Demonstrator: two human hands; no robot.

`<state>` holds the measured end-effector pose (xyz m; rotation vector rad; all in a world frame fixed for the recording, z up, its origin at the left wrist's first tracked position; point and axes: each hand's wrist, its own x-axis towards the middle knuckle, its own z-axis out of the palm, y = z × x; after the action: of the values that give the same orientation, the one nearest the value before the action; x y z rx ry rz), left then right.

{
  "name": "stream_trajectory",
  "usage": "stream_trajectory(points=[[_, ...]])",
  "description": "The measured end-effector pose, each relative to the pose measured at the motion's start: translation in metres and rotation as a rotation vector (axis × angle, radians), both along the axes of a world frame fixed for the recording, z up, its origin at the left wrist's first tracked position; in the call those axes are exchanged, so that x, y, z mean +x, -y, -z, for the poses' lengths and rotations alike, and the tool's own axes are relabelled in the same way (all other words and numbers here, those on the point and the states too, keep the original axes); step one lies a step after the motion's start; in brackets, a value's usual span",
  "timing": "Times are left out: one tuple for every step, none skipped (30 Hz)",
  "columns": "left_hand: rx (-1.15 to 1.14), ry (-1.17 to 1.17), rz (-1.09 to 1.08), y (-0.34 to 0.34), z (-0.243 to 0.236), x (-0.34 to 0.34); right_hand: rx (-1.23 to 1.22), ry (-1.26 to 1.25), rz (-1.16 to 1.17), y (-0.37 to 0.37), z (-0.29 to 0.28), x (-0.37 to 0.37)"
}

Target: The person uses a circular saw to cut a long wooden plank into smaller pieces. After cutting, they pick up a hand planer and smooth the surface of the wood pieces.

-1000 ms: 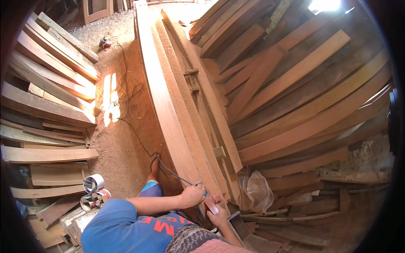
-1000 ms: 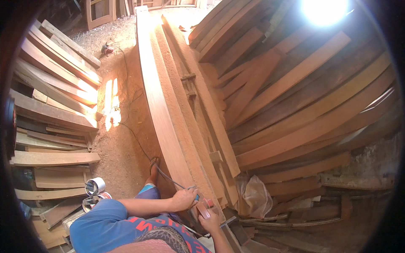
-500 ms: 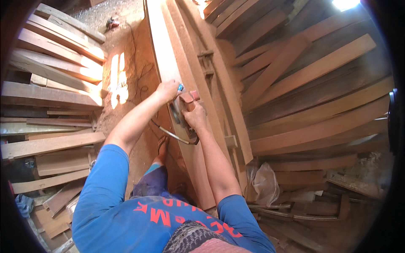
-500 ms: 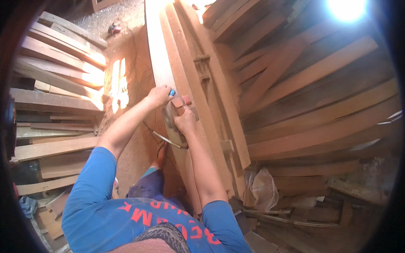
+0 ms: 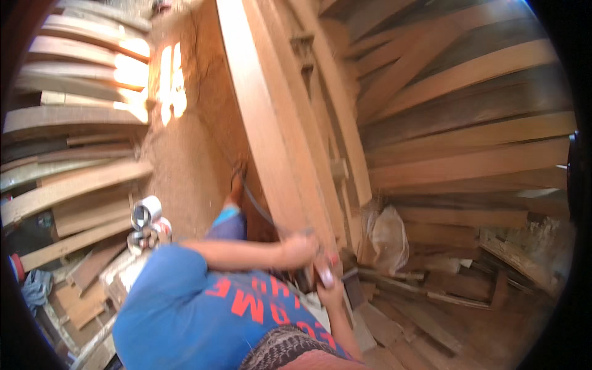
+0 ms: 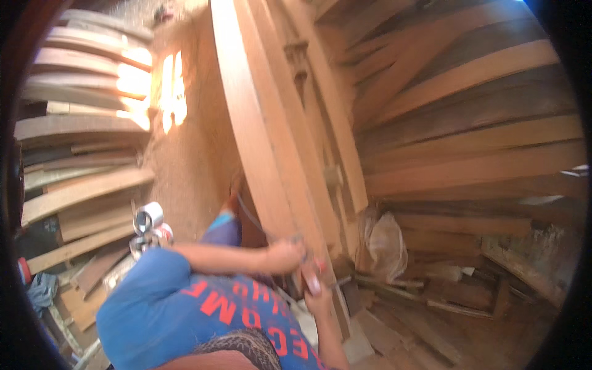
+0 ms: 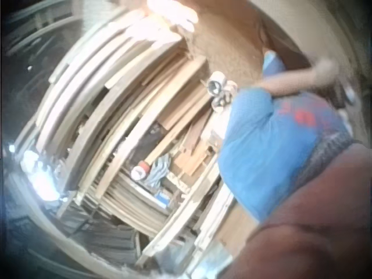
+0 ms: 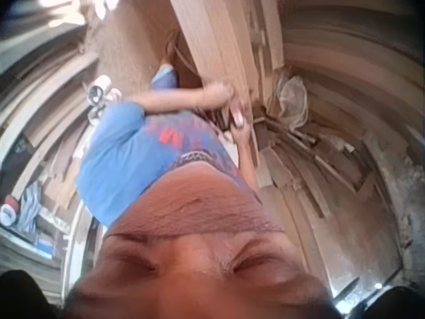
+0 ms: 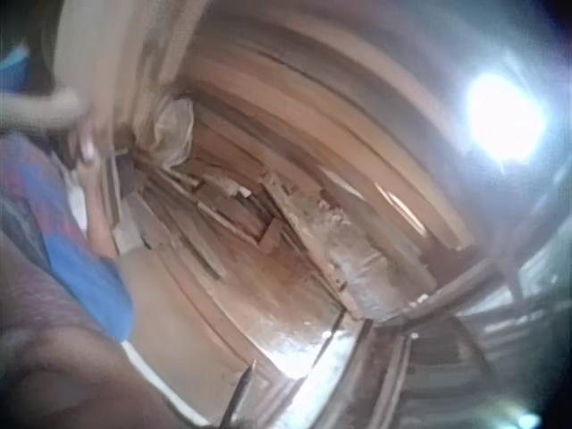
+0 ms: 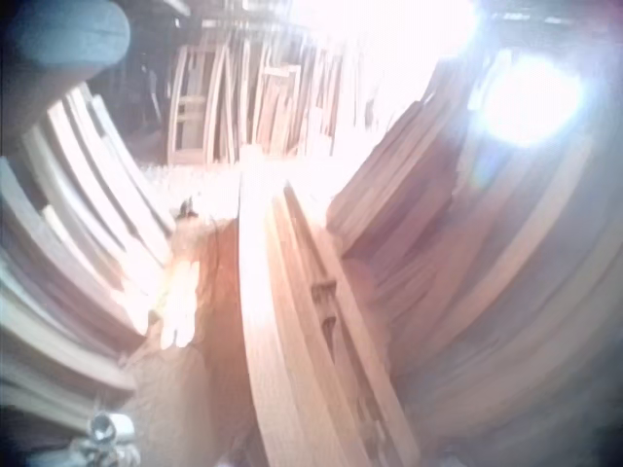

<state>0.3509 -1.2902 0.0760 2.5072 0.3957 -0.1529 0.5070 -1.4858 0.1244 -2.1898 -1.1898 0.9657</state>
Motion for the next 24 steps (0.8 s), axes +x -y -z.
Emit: stream_trajectory(points=[[0.253, 0.180, 0.047, 0.023, 0.014, 0.001, 0.095, 0.014, -0.042, 0.007, -0.008, 0.001], [0.176, 0.137, 0.015, 0.033, 0.017, 0.007, 0.073, -0.024, 0.015, 0.023, 0.001, 0.001], [0.247, 0.143, 0.036, 0.025, 0.003, 0.005, 0.016, -0.057, 0.083, 0.027, 0.007, -0.003], [0.153, 0.148, 0.000, 0.010, -0.009, 0.002, -0.066, -0.096, 0.132, 0.024, 0.005, -0.008], [0.174, 0.135, 0.017, -0.012, -0.015, 0.002, -0.019, -0.136, 0.139, 0.006, 0.010, -0.009], [0.188, 0.113, 0.026, -0.035, -0.020, 0.000, 0.019, -0.183, 0.136, -0.019, 0.011, -0.013], [0.117, 0.037, 0.053, -0.068, -0.026, -0.004, 0.068, -0.179, 0.089, -0.048, 0.010, -0.017], [0.042, -0.039, 0.075, -0.092, -0.029, -0.009, 0.023, -0.143, 0.057, -0.088, -0.013, -0.023], [0.143, 0.071, 0.162, -0.116, 0.016, -0.013, -0.023, -0.106, 0.022, -0.130, -0.035, -0.033], [0.099, -0.043, 0.105, -0.144, 0.018, -0.018, 0.019, -0.116, -0.019, -0.157, -0.031, -0.036], [0.173, 0.026, 0.198, -0.178, 0.047, -0.027, 0.061, -0.126, -0.068, -0.184, -0.021, -0.037], [0.202, -0.036, 0.403, -0.217, 0.020, -0.029, 0.123, -0.120, -0.072, -0.209, -0.003, -0.039], [0.076, -0.133, 0.229, -0.245, -0.001, -0.041, 0.187, -0.116, -0.088, -0.236, 0.012, -0.043], [0.068, -0.207, 0.235, -0.281, -0.015, -0.047, 0.155, -0.087, -0.113, -0.267, 0.023, -0.045], [0.051, -0.284, 0.228, -0.311, -0.025, -0.058, 0.116, -0.064, -0.152, -0.303, 0.026, -0.052], [-0.058, -0.224, -0.126, -0.330, -0.033, -0.083, 0.086, -0.046, -0.157, -0.342, 0.010, -0.064], [0.006, -0.100, -0.283, -0.348, -0.023, -0.106, 0.064, -0.032, -0.171, -0.384, -0.006, -0.079], [-0.039, -0.017, -0.494, -0.358, -0.026, -0.127, 0.056, -0.038, -0.181, -0.419, -0.002, -0.087], [-0.086, 0.071, -0.701, -0.365, -0.031, -0.147, 0.050, -0.040, -0.187, -0.454, 0.006, -0.094], [-0.061, 0.114, -0.848, -0.367, -0.028, -0.170, 0.054, -0.030, -0.219, -0.492, 0.007, -0.104], [-0.039, 0.158, -0.993, -0.365, -0.021, -0.192, 0.056, -0.019, -0.248, -0.530, 0.011, -0.115], [-0.076, 0.147, -1.080, -0.359, -0.020, -0.211, 0.073, -0.008, -0.248, -0.569, 0.023, -0.124], [-0.116, 0.135, -1.171, -0.352, -0.018, -0.229, 0.089, 0.003, -0.251, -0.608, 0.033, -0.135], [-0.158, 0.075, -1.216, -0.343, -0.013, -0.246, 0.125, 0.019, -0.250, -0.646, 0.034, -0.149]])
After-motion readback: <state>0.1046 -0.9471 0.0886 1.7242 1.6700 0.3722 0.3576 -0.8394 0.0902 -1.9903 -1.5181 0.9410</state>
